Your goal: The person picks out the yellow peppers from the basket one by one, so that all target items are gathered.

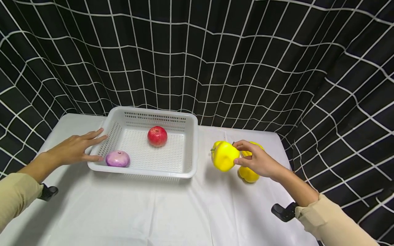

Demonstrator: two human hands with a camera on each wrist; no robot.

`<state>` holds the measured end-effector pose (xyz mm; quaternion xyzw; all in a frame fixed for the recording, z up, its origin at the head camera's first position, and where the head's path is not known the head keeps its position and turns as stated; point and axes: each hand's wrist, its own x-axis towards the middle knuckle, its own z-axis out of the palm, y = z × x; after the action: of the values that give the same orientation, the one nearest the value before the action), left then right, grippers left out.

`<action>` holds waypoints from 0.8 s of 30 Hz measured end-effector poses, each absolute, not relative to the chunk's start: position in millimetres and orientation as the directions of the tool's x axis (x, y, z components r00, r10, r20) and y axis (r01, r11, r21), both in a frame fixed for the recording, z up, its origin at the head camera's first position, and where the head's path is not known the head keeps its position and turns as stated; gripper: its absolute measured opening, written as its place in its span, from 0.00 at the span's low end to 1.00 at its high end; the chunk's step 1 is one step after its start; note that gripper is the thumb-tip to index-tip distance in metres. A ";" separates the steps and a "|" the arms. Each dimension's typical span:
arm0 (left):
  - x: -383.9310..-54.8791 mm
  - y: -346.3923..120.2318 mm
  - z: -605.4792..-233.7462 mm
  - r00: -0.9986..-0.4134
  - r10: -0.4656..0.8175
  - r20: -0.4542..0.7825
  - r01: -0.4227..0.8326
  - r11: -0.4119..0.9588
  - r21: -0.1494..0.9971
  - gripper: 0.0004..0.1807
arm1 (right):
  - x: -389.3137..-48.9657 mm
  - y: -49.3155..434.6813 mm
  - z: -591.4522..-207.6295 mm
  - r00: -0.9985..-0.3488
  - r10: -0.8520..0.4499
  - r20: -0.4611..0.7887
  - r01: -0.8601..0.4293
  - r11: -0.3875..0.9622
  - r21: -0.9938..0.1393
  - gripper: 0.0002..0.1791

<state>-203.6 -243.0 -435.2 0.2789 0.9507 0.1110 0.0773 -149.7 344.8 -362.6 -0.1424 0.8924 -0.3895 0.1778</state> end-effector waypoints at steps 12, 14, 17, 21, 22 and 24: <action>-202.8 -241.6 -436.4 -0.836 0.543 -0.085 0.510 0.823 0.249 0.47 | -140.2 354.8 -429.7 -0.901 -0.302 -0.312 0.076 0.599 -0.797 0.30; -202.4 -241.6 -435.8 -0.837 0.540 -0.086 0.507 0.826 0.247 0.47 | -138.6 354.1 -437.4 -0.907 -0.284 -0.312 0.089 0.595 -0.799 0.29; -202.4 -241.7 -435.4 -0.839 0.538 -0.087 0.505 0.827 0.247 0.47 | -136.3 353.1 -447.7 -0.915 -0.258 -0.310 0.102 0.594 -0.798 0.27; -202.6 -242.1 -435.2 -0.839 0.537 -0.088 0.504 0.828 0.246 0.47 | -135.2 352.6 -460.0 -0.910 -0.246 -0.335 0.132 0.594 -0.794 0.27; -202.6 -242.2 -434.8 -0.839 0.537 -0.088 0.504 0.828 0.246 0.47 | -135.5 352.4 -462.6 -0.908 -0.243 -0.341 0.138 0.596 -0.791 0.27; -202.4 -242.3 -434.1 -0.840 0.535 -0.088 0.502 0.829 0.246 0.47 | -136.2 352.1 -466.8 -0.906 -0.231 -0.356 0.151 0.608 -0.780 0.28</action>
<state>-202.4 -242.3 -434.1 0.2720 0.9532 0.1073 0.0767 -136.2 352.1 -466.8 -0.0231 0.8701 -0.4423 0.2161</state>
